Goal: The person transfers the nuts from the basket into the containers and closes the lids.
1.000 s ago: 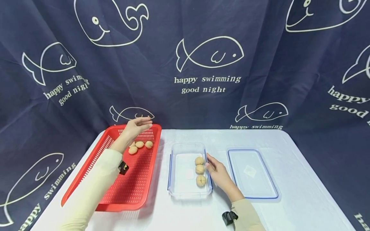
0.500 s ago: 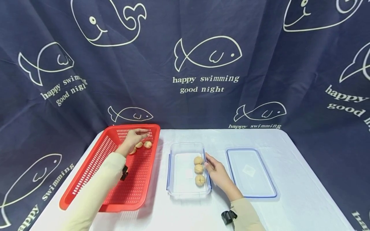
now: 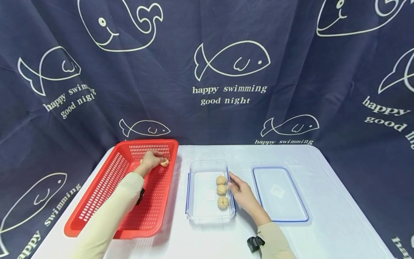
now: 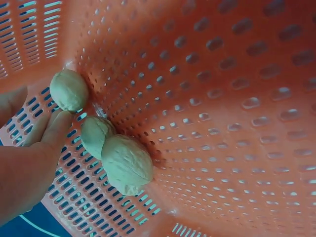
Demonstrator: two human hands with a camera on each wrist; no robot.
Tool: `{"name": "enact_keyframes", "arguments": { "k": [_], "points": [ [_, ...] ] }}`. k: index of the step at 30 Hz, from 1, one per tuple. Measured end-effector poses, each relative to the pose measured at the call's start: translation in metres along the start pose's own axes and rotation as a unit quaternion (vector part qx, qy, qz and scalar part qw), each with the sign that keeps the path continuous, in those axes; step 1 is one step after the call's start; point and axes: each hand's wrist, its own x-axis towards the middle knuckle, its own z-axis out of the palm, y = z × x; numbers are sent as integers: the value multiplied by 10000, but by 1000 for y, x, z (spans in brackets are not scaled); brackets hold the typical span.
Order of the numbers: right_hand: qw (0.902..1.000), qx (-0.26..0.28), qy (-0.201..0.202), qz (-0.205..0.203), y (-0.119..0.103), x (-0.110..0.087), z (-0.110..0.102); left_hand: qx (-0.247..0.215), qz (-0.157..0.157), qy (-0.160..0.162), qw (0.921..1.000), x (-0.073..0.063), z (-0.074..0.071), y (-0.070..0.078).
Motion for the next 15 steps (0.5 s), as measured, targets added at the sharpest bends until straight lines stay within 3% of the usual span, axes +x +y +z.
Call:
{"name": "enact_keyframes", "arguments": {
  "k": [6, 11, 15],
  "points": [
    [10000, -52, 17, 22, 3, -1, 1, 339, 106, -28, 9994, 0, 3, -4],
    [9999, -80, 10, 89, 4, 0, 1, 899, 73, -264, 9956, -3, 6, -8],
    [9999, -110, 34, -13, 4, 0, 1, 1008, 90, -359, 9942, -6, 7, -9]
  ]
}}
